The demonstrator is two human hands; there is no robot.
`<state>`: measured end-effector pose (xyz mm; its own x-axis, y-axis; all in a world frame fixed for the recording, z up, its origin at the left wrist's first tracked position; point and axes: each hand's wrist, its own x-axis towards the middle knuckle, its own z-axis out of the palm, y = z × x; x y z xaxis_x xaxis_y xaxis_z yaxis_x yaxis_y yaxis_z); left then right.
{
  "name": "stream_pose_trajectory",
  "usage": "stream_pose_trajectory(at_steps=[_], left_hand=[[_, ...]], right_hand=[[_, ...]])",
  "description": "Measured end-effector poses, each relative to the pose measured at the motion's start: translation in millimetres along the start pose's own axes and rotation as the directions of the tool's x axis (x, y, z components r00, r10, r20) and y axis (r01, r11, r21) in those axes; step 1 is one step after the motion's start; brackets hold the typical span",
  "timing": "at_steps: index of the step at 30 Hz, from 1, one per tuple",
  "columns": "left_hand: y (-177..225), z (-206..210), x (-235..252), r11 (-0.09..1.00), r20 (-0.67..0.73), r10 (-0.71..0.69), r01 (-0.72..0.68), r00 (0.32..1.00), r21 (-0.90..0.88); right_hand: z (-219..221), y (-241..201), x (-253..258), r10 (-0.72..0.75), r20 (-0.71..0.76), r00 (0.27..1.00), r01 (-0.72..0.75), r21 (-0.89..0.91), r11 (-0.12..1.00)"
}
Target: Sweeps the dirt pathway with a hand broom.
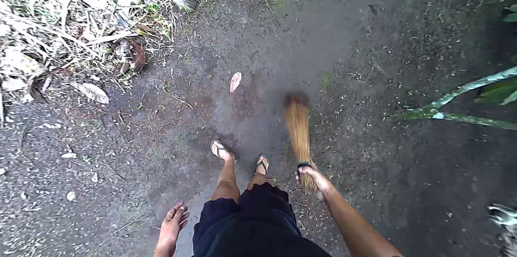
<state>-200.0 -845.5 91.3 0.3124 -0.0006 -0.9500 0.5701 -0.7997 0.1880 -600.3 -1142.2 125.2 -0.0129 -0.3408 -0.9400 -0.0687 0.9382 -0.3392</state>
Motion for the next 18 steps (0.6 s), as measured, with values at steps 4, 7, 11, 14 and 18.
stream_pose_trajectory(at_steps=[4, 7, 11, 14, 18], left_hand=[[-10.3, -16.8, -1.1, 1.000, -0.029, -0.004, 0.003, 1.000, -0.005], [-15.0, -27.1, -2.7, 1.000, -0.073, -0.006, 0.004, 0.997, -0.029], [-10.5, -23.3, -7.3, 0.999, -0.111, -0.028, 0.024, 0.993, -0.038], [2.3, -13.9, -7.5, 0.999, -0.100, -0.002, -0.001, 0.995, -0.033], [28.2, 6.3, -9.4, 0.997, -0.120, 0.045, -0.052, 0.992, -0.061]], right_hand=[[53.3, -0.9, 63.0, 0.159, -0.089, 0.983, -0.131, 0.258, 0.957], [153.7, 42.2, 49.5, 0.338, 0.247, 0.908, -0.346, -0.016, 0.938], [225.9, 47.7, 26.0, 0.458, 0.580, 0.674, -0.413, -0.218, 0.884], [219.6, 1.4, 23.6, 0.352, 0.721, 0.597, -0.302, -0.205, 0.931], [167.1, -67.5, 2.8, 0.199, 0.719, 0.666, -0.201, -0.084, 0.976]])
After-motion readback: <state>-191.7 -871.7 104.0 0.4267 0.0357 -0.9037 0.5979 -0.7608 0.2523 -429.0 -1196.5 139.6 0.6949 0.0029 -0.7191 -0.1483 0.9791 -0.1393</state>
